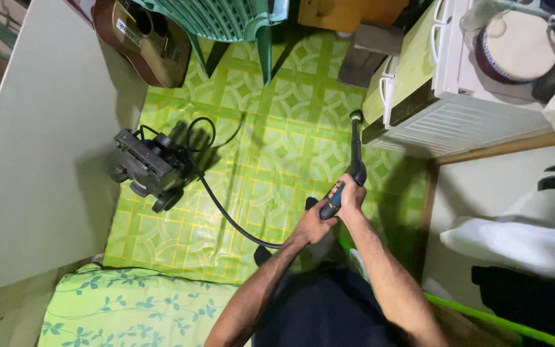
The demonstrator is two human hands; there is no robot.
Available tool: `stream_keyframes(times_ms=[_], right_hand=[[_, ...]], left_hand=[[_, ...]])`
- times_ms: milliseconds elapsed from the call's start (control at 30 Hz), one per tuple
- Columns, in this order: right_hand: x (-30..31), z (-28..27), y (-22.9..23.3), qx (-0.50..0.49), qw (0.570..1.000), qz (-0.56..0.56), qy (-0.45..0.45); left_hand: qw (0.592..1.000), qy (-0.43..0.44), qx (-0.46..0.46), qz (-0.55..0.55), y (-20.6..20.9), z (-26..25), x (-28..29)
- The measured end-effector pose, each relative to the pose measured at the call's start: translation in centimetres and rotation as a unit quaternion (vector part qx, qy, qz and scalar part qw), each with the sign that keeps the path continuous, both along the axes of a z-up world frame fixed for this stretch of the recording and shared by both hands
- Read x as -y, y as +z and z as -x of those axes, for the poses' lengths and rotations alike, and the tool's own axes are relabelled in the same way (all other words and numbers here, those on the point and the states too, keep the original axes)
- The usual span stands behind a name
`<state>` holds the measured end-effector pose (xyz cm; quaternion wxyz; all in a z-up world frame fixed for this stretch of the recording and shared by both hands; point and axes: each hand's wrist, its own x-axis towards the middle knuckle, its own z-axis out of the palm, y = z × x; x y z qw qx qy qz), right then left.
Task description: The person assembles a vacuum cleaner and then uses a mop to clean the floor in a bedroom.
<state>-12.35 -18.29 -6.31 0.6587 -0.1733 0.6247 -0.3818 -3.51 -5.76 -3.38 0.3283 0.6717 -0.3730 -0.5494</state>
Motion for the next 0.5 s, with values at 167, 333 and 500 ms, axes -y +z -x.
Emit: stream_keyframes(times_ms=[167,333,500], right_hand=[[-6.2,-0.6,-0.7,-0.006,1.000,0.007,-0.014],[-11.0,-2.6,-1.2,-0.006,1.000,-0.004,-0.002],[-14.4,-6.7,-1.1,-0.041,0.998,0.008,0.039]], left_hand=[[0.998,-0.035,0.018,-0.040,0.2,-1.1,-6.0],[0.999,-0.020,0.032,-0.031,0.3,-2.8,-11.0],[0.999,0.030,0.029,-0.012,0.2,-5.9,-14.9]])
